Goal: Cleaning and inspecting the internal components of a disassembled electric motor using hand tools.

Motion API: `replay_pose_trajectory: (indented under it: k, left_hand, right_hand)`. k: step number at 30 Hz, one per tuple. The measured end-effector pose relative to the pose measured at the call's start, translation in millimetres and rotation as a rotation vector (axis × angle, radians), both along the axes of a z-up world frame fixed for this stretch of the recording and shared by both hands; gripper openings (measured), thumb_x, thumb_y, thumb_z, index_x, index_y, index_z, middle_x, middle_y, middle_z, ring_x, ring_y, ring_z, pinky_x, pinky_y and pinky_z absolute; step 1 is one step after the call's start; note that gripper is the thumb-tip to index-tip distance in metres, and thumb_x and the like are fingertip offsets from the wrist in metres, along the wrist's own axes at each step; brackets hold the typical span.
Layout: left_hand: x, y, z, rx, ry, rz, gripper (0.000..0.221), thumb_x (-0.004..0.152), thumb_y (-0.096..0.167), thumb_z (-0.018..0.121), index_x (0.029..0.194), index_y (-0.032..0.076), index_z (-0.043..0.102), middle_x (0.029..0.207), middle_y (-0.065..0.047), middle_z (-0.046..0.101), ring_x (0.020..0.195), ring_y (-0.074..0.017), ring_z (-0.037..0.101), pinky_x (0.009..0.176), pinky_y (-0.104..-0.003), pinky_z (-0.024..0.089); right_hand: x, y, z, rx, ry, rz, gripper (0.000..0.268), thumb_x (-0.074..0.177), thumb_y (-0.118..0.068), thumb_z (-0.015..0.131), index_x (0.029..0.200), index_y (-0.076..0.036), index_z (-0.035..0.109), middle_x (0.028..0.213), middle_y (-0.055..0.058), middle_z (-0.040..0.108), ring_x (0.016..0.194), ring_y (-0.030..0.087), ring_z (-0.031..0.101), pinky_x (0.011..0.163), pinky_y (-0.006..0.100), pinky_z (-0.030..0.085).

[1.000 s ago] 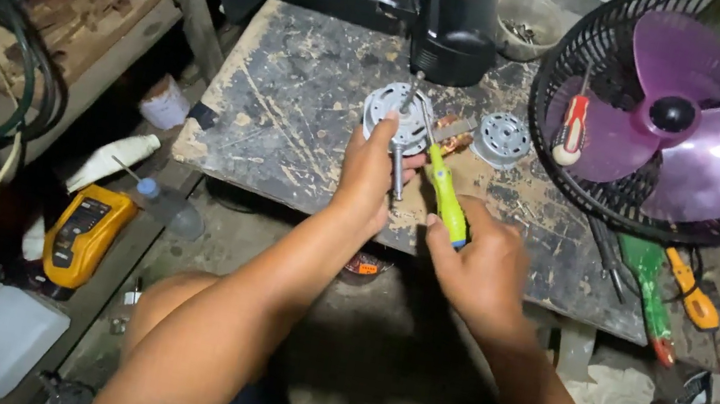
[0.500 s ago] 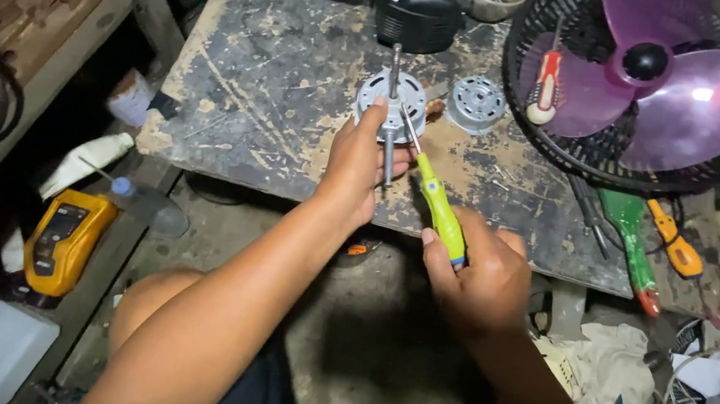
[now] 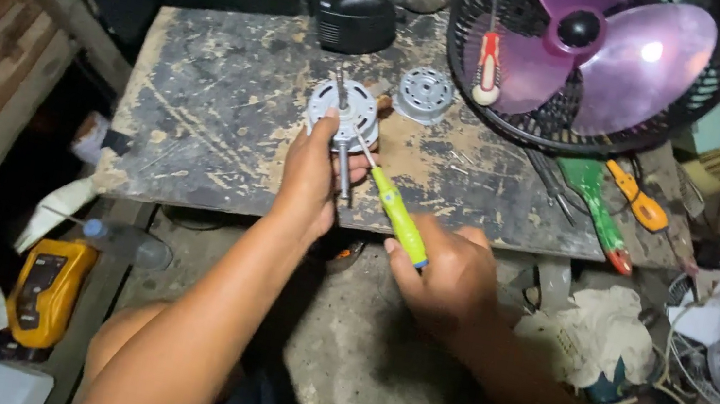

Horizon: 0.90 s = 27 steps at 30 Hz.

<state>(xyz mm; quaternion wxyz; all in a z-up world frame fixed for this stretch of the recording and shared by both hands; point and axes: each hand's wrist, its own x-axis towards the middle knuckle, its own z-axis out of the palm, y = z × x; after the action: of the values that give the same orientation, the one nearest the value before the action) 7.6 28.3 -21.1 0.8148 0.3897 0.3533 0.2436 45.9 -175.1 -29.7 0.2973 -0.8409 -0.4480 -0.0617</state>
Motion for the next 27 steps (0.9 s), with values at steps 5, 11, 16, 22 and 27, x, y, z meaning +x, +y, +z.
replay_pose_trajectory:
  k: [5,11,16,22,27]
  left_hand:
    - [-5.8,-7.4,6.6,0.022,0.004,-0.022,0.043,0.096,0.041,0.054,0.126,0.011,0.047,0.106,-0.028,0.075,0.080,-0.0281,0.079,0.068,-0.032,0.064]
    - [-8.0,-14.1,11.9,0.012,0.001,-0.037,0.044,0.097,0.044,0.054,0.121,0.007,0.050,0.103,-0.031,0.074,0.081,-0.0314,0.078,0.071,-0.037,0.064]
    - [-7.8,-10.4,7.6,0.020,0.025,-0.058,0.043,0.097,0.046,0.054,0.119,0.008,0.050,0.102,-0.030,0.075,0.080,-0.0302,0.078,0.071,-0.035,0.064]
    - [-8.1,-13.1,6.0,0.038,0.055,-0.074,0.041,0.097,0.049,0.055,0.115,0.013,0.049,0.101,-0.026,0.076,0.078,-0.0271,0.078,0.071,-0.034,0.063]
    - [-11.0,-16.5,11.0,0.073,0.066,-0.087,0.039,0.097,0.048,0.055,0.114,0.013,0.049,0.102,-0.024,0.077,0.077,-0.0244,0.078,0.071,-0.034,0.064]
  right_hand:
    - [-9.6,-2.3,2.4,0.024,0.004,0.022,0.023,0.084,-0.026,0.077,0.102,-0.015,0.069,0.067,0.011,0.074,0.070,0.029,0.076,0.087,0.037,0.051]
    - [-10.9,-6.9,7.5,0.106,-0.028,0.041,0.022,0.087,-0.028,0.075,0.105,-0.017,0.068,0.069,0.007,0.074,0.071,0.023,0.076,0.087,0.034,0.050]
    - [-9.5,-14.0,11.9,0.071,-0.004,0.012,0.020,0.085,-0.026,0.076,0.102,-0.016,0.069,0.066,0.006,0.073,0.068,0.024,0.076,0.087,0.034,0.050]
    - [-10.3,-21.8,20.4,0.017,0.137,0.007,0.013,0.088,-0.024,0.075,0.098,-0.017,0.070,0.068,0.005,0.075,0.072,0.024,0.078,0.092,0.035,0.048]
    - [-11.1,-22.1,16.1,0.016,0.125,0.001,0.016,0.089,-0.027,0.072,0.100,-0.016,0.068,0.068,0.009,0.075,0.073,0.026,0.078,0.095,0.035,0.049]
